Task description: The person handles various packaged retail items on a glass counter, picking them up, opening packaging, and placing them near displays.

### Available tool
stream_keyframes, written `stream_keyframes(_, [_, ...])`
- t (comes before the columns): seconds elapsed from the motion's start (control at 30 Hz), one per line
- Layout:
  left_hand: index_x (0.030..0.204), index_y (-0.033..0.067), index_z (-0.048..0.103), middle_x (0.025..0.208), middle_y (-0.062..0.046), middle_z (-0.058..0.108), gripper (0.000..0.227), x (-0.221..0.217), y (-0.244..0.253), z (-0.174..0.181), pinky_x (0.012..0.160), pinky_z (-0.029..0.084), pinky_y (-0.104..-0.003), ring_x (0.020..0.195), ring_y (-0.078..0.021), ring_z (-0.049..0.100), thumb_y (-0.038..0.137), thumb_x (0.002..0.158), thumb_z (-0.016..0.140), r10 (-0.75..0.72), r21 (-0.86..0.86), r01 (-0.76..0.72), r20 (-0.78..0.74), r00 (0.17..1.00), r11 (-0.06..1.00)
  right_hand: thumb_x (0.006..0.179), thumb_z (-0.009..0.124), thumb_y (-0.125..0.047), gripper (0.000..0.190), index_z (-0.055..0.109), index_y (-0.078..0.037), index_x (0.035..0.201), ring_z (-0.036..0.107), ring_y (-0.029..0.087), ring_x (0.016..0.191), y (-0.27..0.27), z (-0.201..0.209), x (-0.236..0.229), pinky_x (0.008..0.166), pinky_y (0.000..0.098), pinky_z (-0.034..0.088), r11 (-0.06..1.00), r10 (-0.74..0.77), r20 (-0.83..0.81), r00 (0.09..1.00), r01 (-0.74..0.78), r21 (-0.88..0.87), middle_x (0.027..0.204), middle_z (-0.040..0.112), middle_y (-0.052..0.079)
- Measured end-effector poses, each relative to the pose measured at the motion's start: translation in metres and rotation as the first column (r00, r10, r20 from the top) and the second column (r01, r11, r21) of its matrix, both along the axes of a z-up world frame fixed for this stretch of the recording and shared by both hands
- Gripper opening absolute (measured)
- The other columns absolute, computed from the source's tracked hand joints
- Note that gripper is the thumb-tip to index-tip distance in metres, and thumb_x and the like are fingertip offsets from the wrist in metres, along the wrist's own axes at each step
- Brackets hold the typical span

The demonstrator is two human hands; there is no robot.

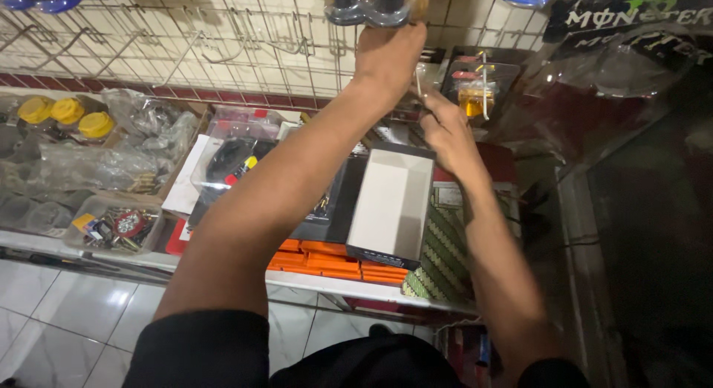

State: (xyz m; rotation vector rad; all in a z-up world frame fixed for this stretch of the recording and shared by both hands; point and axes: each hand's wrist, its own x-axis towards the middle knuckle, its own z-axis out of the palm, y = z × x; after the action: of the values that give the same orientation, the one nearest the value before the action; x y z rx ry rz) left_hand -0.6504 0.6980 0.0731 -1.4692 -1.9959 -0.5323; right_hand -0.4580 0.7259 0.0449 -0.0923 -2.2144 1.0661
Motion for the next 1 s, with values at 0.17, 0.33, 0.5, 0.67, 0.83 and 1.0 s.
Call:
stream_keyframes(0.17, [0.089,0.0098,0.072,0.088,-0.01,0.074,0.01,0.007,-0.002,0.001,0.067,0.057,-0.042,0.085,-0.0297,0.074,0.007,0.08,0.07,0.018,-0.021,-0.02,-0.083,0.996,1.0,0.09,0.046,-0.008,0.057,0.053,0.0,0.146,0.054,0.04,0.136,0.002,0.0,-0.003,0.115,0.0392,0.04,0.995,-0.044,0.03,0.999,0.041,0.093,0.147,0.057,0.024])
stream_keyframes(0.33, [0.096,0.0069,0.074,0.101,-0.013,0.071,0.019,0.025,-0.013,0.011,0.07,0.059,-0.042,0.096,-0.0327,0.071,0.008,0.076,0.075,0.098,-0.115,-0.109,-0.099,0.99,0.987,0.091,0.046,-0.01,0.056,0.053,0.001,0.146,0.054,0.041,0.135,-0.001,0.001,0.001,0.114,0.0397,0.041,0.993,-0.034,0.016,0.999,0.032,0.113,0.141,0.059,0.025])
stream_keyframes(0.5, [0.108,0.0012,0.071,0.124,-0.023,0.06,0.033,0.053,-0.036,0.03,0.078,0.06,-0.043,0.11,-0.0379,0.065,0.008,0.076,0.074,0.169,-0.278,-0.132,0.111,0.979,0.952,0.089,0.049,-0.006,0.053,0.054,0.006,0.141,0.059,0.037,0.129,-0.001,0.002,0.017,0.11,0.0381,0.044,0.993,-0.045,0.012,0.999,0.044,0.108,0.137,0.061,0.024])
stream_keyframes(0.67, [0.112,-0.0034,0.067,0.122,-0.023,0.062,0.04,0.07,-0.067,0.042,0.084,0.058,-0.046,0.111,-0.0392,0.065,0.007,0.075,0.075,0.061,-0.164,-0.028,0.202,0.977,0.986,0.091,0.046,-0.002,0.049,0.061,0.005,0.137,0.06,0.024,0.125,-0.009,0.011,0.033,0.108,0.0326,0.044,0.997,0.001,-0.01,1.0,-0.002,-0.083,0.134,0.065,0.015])
stream_keyframes(0.83, [0.106,-0.0032,0.067,0.12,-0.024,0.062,0.037,0.079,-0.107,0.06,0.088,0.056,-0.048,0.112,-0.0408,0.063,0.009,0.073,0.077,-0.057,-0.036,0.066,0.198,0.978,0.997,0.098,0.048,-0.004,0.044,0.066,0.001,0.138,0.058,0.014,0.11,-0.028,0.017,0.052,0.1,0.0254,0.045,0.937,-0.043,0.023,0.999,0.048,-0.347,0.121,0.068,0.005])
stream_keyframes(1.0, [0.111,-0.0045,0.065,0.122,-0.022,0.063,0.042,0.1,-0.156,0.066,0.096,0.053,-0.047,0.115,-0.0391,0.063,0.0,0.069,0.07,-0.123,0.091,0.109,0.158,0.98,0.99,0.109,0.051,-0.004,0.031,0.067,0.006,0.134,0.068,0.02,0.111,-0.06,0.011,0.054,0.103,0.0318,0.051,0.968,-0.25,-0.172,0.953,0.251,-0.015,0.121,0.072,0.015])
